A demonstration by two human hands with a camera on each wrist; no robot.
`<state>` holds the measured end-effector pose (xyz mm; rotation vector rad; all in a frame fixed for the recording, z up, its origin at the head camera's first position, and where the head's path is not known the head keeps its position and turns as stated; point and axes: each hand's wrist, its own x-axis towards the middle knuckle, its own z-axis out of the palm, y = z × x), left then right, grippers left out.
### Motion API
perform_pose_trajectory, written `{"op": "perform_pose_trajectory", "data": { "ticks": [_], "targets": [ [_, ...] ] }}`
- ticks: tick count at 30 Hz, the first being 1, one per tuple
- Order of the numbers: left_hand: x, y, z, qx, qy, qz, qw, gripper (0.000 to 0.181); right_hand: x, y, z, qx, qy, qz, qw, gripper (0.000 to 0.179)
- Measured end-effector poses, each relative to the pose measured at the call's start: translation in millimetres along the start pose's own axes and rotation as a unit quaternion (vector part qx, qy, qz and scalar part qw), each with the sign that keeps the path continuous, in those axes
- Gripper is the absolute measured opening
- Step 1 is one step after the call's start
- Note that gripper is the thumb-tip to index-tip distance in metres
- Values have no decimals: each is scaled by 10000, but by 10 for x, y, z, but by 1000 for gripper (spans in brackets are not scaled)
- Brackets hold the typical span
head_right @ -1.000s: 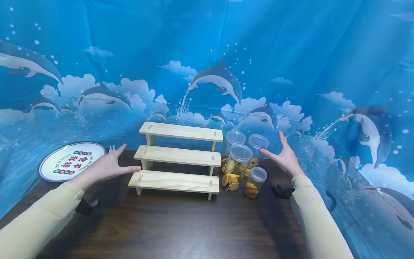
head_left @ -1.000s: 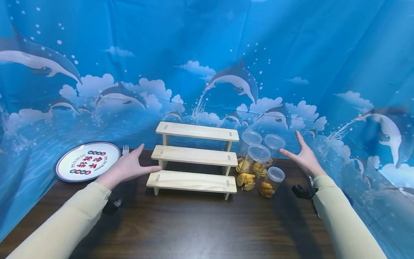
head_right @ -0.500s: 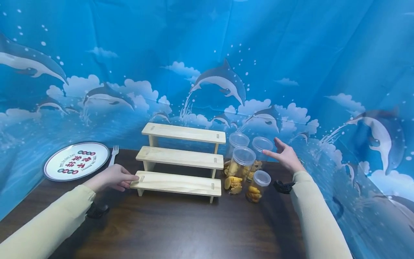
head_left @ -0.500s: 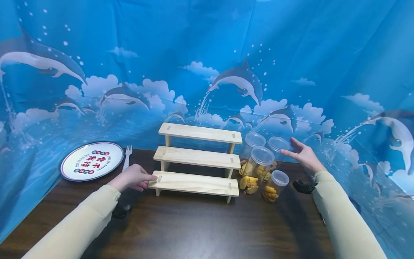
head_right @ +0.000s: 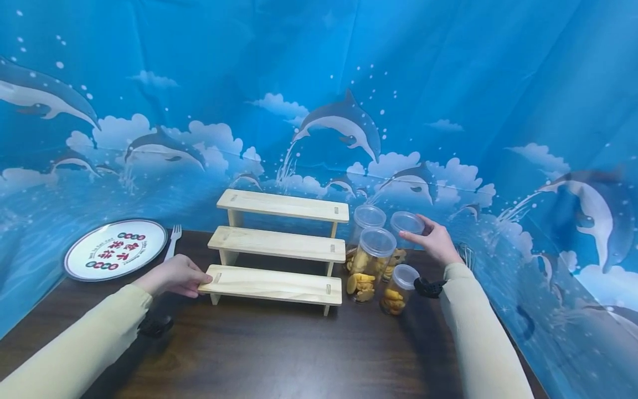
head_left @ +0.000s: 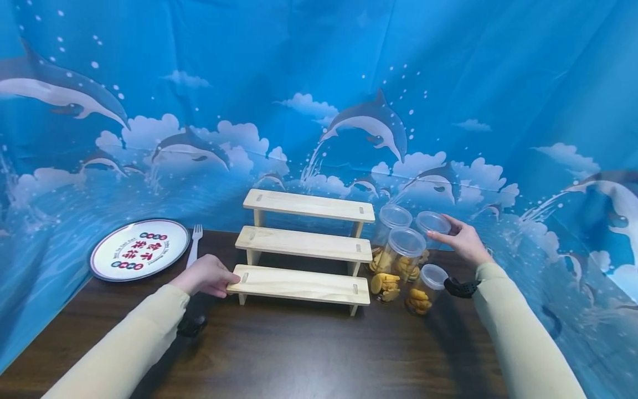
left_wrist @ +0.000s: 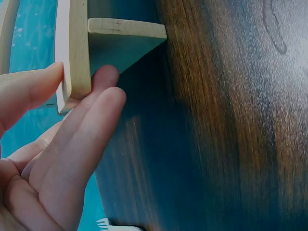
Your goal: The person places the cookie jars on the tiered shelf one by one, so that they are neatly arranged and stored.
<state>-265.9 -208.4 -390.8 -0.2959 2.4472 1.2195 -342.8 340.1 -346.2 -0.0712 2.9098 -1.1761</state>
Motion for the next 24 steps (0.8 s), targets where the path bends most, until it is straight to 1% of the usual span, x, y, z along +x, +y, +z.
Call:
{"op": "perform_pose_trajectory", "data": {
  "ticks": [4,8,11,14,18,24],
  "targets": [
    [-3,15,-11,-90,31,-117,9999,33,-22,-13,-11,172,23,3,9998,99],
    [13,-4,13,-348,56,-192,9992,37,-44,-15,-10,257,51,11,9997,99],
    [33,-24,43,-566,45,-202,9982,41,-71,-10,-20,300,147,46,9994,100],
    [63,-42,60,-674,65,-190,9975,44,-95,-8,-33,329,294,54,9990,100],
    [82,-48,60,-681,103,-148,9975,46,-121,-24,-56,387,480,21,9981,99],
    [70,-21,40,-630,95,-115,9979,47,-183,-107,-130,548,763,-90,9955,97]
  ]
}}
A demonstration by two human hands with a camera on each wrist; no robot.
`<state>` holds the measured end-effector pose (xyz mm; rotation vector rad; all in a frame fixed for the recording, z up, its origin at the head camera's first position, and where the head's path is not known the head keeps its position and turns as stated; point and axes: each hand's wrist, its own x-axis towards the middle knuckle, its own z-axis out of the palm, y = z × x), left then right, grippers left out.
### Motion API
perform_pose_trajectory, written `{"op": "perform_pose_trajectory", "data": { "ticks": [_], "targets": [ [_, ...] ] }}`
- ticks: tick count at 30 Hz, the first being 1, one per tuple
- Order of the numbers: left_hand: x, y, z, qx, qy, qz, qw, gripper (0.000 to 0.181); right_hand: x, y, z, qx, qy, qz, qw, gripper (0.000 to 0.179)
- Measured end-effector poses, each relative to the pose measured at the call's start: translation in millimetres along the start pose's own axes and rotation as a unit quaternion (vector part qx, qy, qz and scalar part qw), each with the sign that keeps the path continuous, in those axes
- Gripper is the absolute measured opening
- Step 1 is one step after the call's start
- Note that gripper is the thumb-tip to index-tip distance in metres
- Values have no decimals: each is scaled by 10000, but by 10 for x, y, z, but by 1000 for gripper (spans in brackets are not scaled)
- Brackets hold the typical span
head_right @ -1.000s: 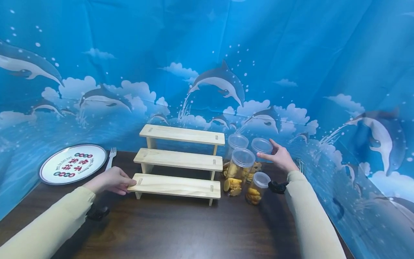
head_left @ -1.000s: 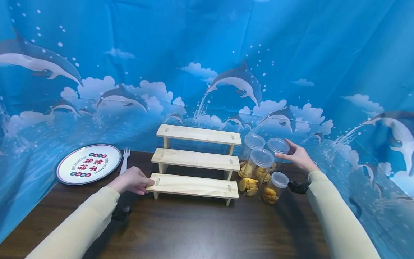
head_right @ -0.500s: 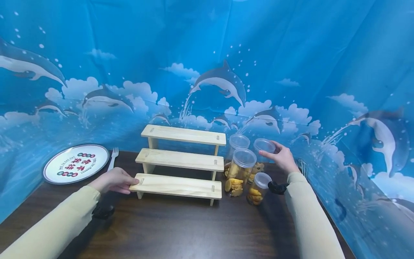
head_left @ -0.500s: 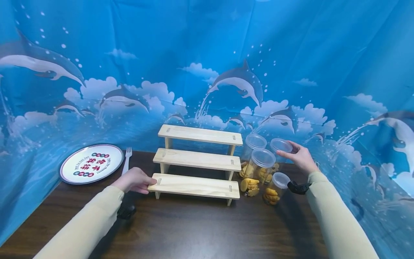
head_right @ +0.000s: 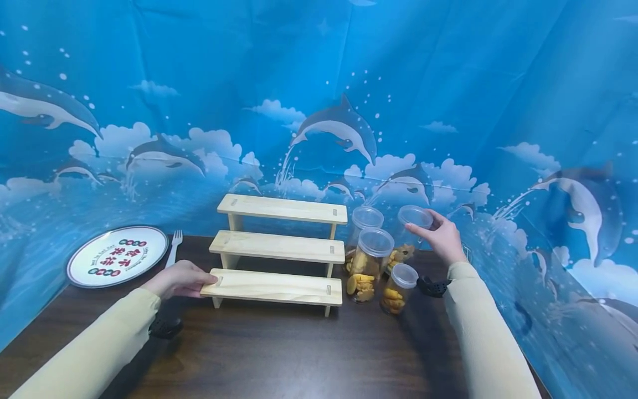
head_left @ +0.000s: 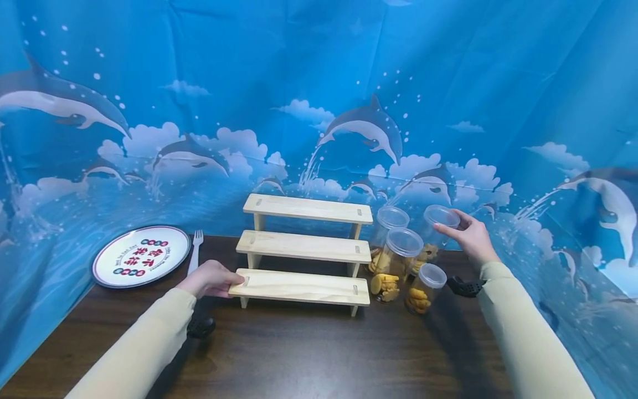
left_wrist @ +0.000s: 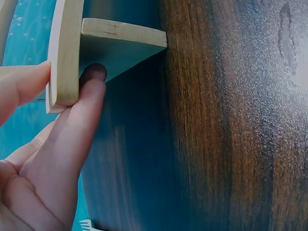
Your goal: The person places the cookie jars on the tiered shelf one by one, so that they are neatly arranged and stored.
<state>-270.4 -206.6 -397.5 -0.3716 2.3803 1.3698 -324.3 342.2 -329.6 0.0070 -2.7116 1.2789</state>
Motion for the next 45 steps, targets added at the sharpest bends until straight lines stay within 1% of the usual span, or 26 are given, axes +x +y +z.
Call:
{"op": "perform_pose_trajectory", "data": {
  "ticks": [7,10,16,21,27,33,37,42,45],
  "targets": [
    [76,-58,-44,124,-80,-4,9999,51,-29,-235,-34,-5,275,-192,9994,93],
    [72,-62,-42,203,13,3,9998,47,-33,-337,-81,-55,446,-281,9986,92],
    [60,-58,9,303,192,47,9993,42,-41,-565,-204,-38,777,-441,9960,91],
    [75,-81,4,348,249,-20,9991,42,4,-768,-254,112,1052,-591,9926,85],
    [49,-63,-28,407,197,-7,9990,42,31,-997,-303,414,1390,-781,9863,77],
    [51,-46,-34,569,143,16,9983,37,26,-1225,-266,593,1701,-922,9793,77],
    [53,-46,-21,516,106,41,9986,37,28,-1386,-239,760,1841,-1064,9742,74],
    [53,-15,-1,626,86,86,9980,36,44,-1584,-177,1088,1774,-1152,9713,70],
    [59,26,23,763,85,92,9970,36,61,-1701,-92,1076,1709,-1171,9724,73]
  ]
}}
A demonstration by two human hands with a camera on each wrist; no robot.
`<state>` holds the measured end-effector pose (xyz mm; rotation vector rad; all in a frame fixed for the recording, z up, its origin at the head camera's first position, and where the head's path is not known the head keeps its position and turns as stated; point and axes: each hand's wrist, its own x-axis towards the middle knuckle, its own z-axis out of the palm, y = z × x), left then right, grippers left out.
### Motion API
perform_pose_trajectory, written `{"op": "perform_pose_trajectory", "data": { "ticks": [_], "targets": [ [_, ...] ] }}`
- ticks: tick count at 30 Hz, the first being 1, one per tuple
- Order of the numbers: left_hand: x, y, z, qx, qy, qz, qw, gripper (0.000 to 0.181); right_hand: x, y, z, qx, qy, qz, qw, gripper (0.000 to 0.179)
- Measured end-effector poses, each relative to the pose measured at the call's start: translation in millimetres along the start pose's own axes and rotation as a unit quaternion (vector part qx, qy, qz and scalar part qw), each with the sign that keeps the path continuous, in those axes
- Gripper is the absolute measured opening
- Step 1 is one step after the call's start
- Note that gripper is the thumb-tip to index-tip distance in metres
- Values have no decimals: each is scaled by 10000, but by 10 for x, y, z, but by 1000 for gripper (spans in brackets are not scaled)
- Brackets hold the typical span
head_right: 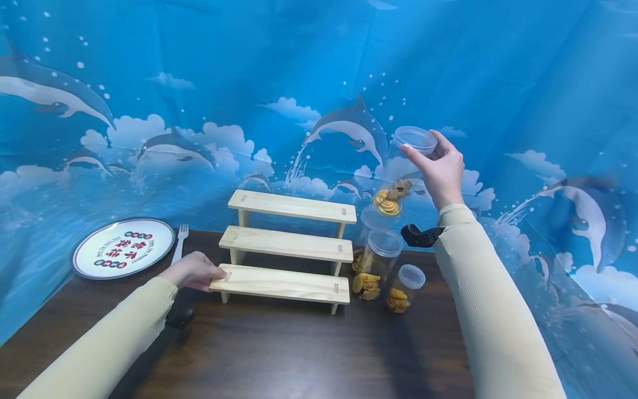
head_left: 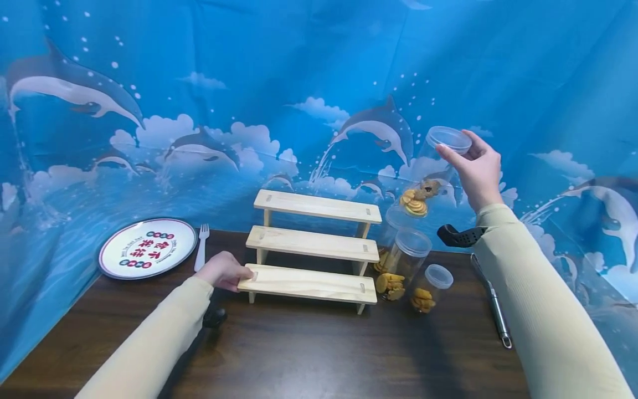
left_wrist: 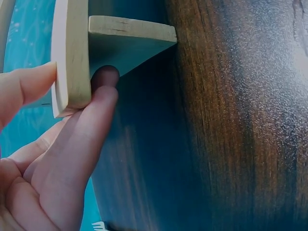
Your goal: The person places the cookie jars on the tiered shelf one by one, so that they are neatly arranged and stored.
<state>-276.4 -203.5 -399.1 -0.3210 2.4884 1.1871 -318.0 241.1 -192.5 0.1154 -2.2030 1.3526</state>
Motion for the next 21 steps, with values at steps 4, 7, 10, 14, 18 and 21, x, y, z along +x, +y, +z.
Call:
{"op": "perform_pose_trajectory", "data": {
  "ticks": [4,7,10,14,18,21],
  "targets": [
    [4,37,9,23,76,-67,9999,37,15,-112,238,122,-168,-127,9997,77],
    [0,35,34,-21,116,-120,9999,36,10,-180,435,293,-290,-236,9989,76],
    [-9,25,62,-54,163,-157,9997,33,10,-252,634,424,-439,-327,9976,76],
    [-21,25,74,-84,233,-152,9996,29,25,-360,883,607,-575,-353,9959,77],
    [-39,31,64,-88,300,-118,9994,29,30,-459,1139,946,-672,-334,9927,75],
    [-68,15,54,-32,352,-145,9993,29,5,-526,1363,1163,-901,-383,9884,73]
  ]
}}
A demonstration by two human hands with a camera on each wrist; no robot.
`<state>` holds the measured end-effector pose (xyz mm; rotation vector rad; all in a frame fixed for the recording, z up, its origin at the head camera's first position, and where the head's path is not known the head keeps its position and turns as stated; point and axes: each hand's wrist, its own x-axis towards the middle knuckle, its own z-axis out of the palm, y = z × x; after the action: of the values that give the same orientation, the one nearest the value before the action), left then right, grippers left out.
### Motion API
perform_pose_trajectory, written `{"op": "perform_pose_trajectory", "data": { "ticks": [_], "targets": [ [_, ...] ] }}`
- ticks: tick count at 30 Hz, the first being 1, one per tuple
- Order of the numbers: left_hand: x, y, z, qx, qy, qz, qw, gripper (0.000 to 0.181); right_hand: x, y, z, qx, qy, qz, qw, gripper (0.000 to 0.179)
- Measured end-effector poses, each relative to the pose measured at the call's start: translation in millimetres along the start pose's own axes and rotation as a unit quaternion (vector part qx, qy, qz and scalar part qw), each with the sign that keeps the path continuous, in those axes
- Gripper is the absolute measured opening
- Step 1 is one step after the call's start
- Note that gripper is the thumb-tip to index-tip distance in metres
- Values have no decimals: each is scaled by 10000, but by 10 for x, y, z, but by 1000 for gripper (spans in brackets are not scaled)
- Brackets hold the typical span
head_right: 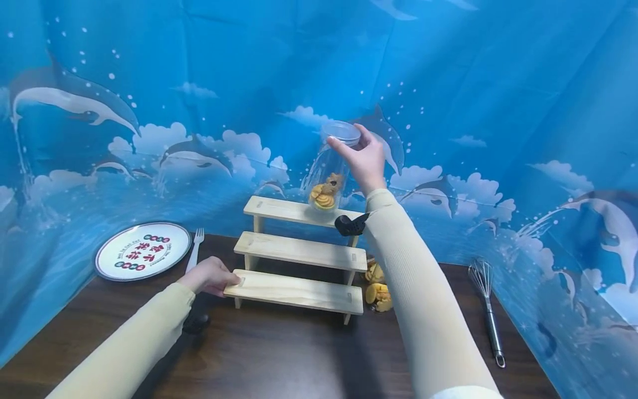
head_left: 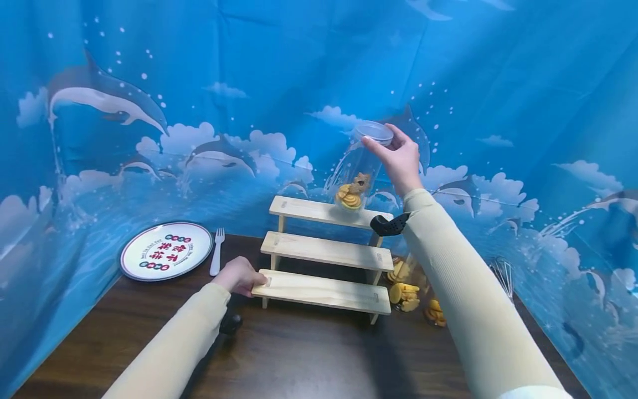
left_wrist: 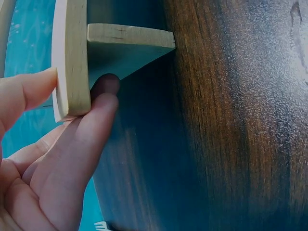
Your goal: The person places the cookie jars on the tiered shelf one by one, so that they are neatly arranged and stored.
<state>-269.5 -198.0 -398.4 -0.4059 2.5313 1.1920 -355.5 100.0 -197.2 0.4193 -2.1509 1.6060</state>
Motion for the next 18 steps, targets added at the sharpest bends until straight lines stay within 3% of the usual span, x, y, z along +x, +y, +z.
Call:
{"op": "perform_pose_trajectory", "data": {
  "ticks": [8,18],
  "targets": [
    [-46,-63,7,61,36,-51,10000,27,-23,58,490,-30,-507,25,9987,77],
    [-16,-13,28,51,198,67,9998,21,-4,107,678,50,-510,238,9984,80]
  ]
}}
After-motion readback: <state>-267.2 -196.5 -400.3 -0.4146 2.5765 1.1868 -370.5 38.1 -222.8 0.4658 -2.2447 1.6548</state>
